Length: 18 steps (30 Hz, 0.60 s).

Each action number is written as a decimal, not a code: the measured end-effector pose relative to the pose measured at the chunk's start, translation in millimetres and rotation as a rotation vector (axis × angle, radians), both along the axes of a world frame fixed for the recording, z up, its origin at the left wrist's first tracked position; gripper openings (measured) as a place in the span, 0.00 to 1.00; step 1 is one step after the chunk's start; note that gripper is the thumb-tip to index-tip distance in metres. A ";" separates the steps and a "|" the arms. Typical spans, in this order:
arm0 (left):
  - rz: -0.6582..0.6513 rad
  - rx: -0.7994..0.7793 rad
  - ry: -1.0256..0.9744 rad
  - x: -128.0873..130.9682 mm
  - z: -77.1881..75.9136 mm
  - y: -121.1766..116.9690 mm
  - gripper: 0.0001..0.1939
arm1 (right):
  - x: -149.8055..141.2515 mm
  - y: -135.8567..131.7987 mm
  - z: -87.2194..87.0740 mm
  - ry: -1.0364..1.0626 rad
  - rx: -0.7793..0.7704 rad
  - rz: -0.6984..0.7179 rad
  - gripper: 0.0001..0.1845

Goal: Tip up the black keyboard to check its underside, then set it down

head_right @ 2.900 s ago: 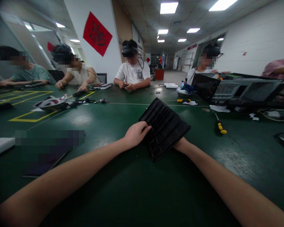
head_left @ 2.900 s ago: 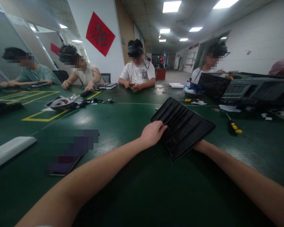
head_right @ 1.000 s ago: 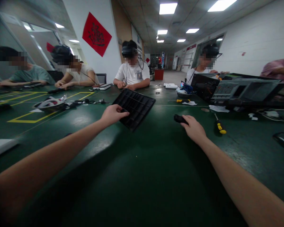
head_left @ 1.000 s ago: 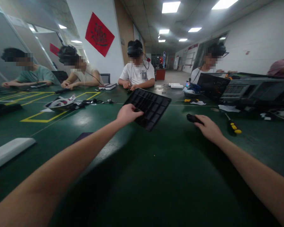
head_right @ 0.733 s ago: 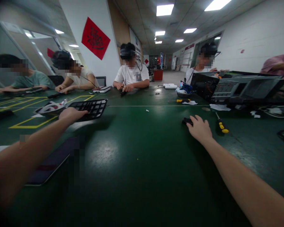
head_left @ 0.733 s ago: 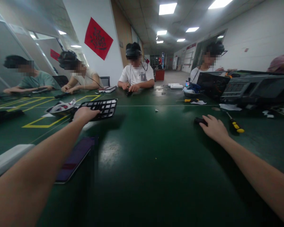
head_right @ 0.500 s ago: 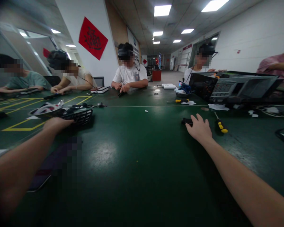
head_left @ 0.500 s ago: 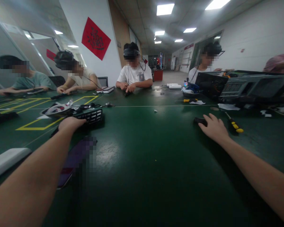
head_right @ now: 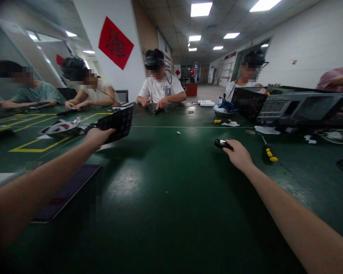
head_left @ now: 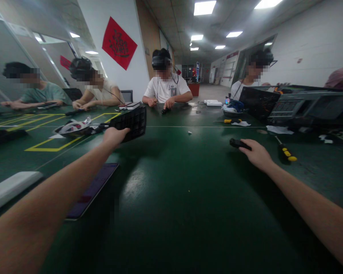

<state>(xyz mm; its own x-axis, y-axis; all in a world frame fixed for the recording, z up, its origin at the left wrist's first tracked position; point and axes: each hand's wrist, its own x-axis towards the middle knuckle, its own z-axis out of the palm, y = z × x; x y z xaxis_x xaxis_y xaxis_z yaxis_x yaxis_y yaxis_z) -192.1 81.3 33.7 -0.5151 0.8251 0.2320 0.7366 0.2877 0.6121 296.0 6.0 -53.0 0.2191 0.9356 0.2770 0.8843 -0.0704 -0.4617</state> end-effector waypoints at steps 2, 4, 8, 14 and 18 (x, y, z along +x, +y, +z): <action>-0.106 0.067 -0.045 46.7 -6.6 -6.1 0.19 | -22.3 -5.8 4.7 0.162 0.051 0.104 0.25; -0.333 0.218 -0.206 95.9 -18.9 -20.0 0.20 | -47.1 -14.5 8.2 0.302 0.056 0.262 0.25; -0.758 0.280 -0.426 176.1 -48.7 -62.4 0.23 | -79.0 -30.6 6.4 0.484 0.026 0.559 0.25; -0.907 0.200 -0.387 210.0 -65.7 -90.6 0.23 | -79.9 -35.4 0.0 0.653 0.064 0.598 0.20; -0.931 0.168 -0.344 200.2 -64.4 -91.3 0.23 | -81.8 -32.9 -3.5 0.580 0.099 0.647 0.18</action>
